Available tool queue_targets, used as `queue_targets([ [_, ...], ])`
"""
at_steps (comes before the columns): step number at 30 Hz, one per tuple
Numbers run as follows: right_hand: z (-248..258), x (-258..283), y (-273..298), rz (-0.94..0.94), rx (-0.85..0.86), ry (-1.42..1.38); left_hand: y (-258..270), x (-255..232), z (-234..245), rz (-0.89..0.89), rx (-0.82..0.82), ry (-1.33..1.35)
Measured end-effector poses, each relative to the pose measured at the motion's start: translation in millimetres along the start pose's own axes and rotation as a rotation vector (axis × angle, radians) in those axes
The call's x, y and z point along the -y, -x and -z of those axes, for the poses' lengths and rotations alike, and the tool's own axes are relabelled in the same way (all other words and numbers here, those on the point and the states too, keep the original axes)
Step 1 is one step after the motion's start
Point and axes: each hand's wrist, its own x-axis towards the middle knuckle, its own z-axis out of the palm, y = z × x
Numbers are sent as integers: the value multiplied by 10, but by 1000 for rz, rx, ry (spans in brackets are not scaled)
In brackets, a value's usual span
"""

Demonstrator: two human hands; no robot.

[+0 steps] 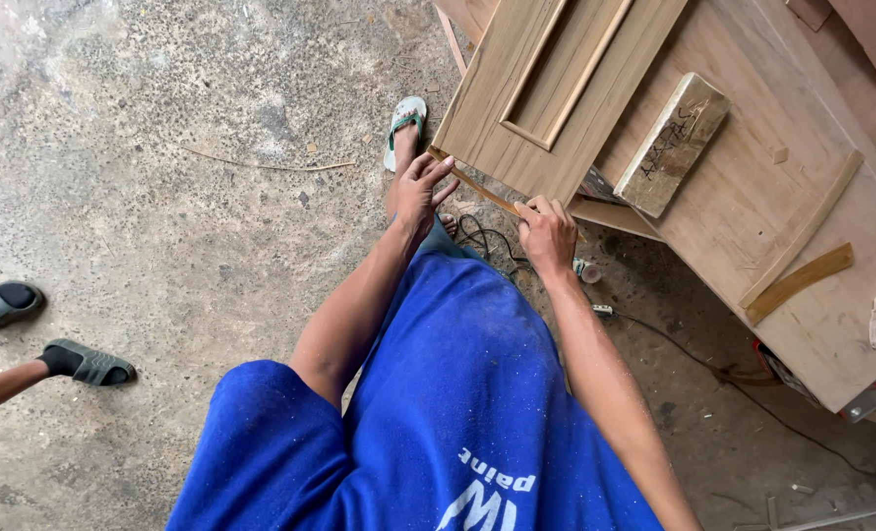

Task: The person sands a wooden panel and several smaller wooden strips using a sanding block by hand.

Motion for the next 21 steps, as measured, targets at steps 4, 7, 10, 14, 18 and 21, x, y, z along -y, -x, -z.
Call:
queue_targets([
  [4, 27, -15, -30, -19, -7, -12, -27, 22, -9, 1, -7, 7],
  [7, 44, -12, -55, -28, -18, -20, -19, -3, -20, -5, -17, 16],
  [10, 10, -38, -55, -28, -33, -14, -27, 22, -35, -4, -40, 27],
  [14, 14, -11, -63, -41, -35, -21, -37, 24, -49, -16, -51, 38],
  [18, 7, 8, -51, -53, -52, -3, -57, 0, -72, -20, -55, 54],
  [21, -27, 9, -17, -56, -69, 6, -116, 46, -74, -32, -58, 51],
])
